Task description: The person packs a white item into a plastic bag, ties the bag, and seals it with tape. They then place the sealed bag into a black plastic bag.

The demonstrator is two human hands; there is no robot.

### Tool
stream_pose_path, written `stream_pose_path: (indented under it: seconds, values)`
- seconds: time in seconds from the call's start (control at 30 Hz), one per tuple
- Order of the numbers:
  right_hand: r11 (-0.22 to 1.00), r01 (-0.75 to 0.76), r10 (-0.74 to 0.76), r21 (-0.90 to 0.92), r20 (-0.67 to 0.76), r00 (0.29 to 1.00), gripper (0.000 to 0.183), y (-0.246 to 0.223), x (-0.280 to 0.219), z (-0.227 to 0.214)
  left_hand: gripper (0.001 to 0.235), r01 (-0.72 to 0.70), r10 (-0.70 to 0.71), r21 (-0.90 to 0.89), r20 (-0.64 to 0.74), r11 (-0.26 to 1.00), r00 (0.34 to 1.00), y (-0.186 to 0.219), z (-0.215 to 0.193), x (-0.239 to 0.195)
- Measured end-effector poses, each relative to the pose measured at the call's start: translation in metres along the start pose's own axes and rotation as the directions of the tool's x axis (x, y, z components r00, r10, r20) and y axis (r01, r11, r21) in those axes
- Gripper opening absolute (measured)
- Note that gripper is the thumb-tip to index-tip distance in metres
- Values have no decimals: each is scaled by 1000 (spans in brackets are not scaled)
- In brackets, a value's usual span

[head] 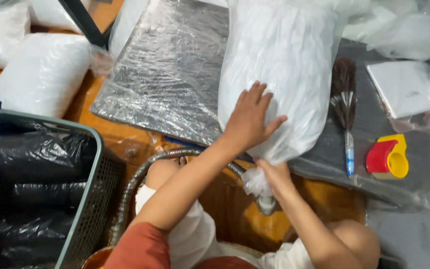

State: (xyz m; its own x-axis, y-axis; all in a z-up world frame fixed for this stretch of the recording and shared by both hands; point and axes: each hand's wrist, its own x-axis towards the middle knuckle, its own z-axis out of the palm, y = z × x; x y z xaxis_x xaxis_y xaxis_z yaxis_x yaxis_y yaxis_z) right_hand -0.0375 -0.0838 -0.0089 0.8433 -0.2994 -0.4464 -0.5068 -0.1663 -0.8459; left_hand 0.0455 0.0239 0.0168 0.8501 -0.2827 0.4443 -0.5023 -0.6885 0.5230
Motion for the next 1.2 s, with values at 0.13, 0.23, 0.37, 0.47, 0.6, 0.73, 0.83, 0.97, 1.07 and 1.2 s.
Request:
stream_pose_path:
  seconds: [0.13, 0.23, 0.37, 0.47, 0.6, 0.73, 0.83, 0.97, 1.07, 1.2]
  values:
    - [998, -41, 40, 50, 21, 999, 82, 27, 14, 2, 83, 10, -14, 41, 100, 999, 995, -6, 10, 15]
    - [996, -91, 91, -1, 39, 995, 82, 35, 16, -4, 89, 16, -49, 143, 230, 990, 972, -16, 27, 13]
    - [995, -97, 98, -26, 13, 995, 80, 62, 38, -1, 87, 11, -38, 112, 238, 994, 971, -18, 28, 20]
    - [994, -103, 103, -32, -2, 995, 73, 67, 39, 0, 87, 18, -44, 104, 260, 994, 965, -18, 28, 19]
    - [994, -111, 111, -22, 35, 993, 74, 38, 23, 0, 89, 22, -58, 122, 296, 992, 953, -20, 31, 17]
    - [991, -126, 128, -34, 59, 990, 80, 38, 21, -2, 89, 20, -56, 120, 307, 993, 950, -19, 31, 16]
    - [990, -128, 131, -51, 64, 989, 76, 37, 21, -4, 88, 18, -65, 149, 317, 989, 946, -18, 32, 17]
    - [992, -119, 123, -47, 82, 989, 77, 39, 22, -4, 88, 27, -77, 161, 315, 987, 946, -18, 35, 17]
    - [993, -102, 106, -52, 81, 991, 75, 45, 26, -4, 88, 30, -83, 167, 318, 986, 944, -17, 37, 17]
    - [995, -85, 89, -50, 73, 993, 73, 37, 22, -4, 88, 28, -86, 183, 320, 983, 944, -18, 38, 16]
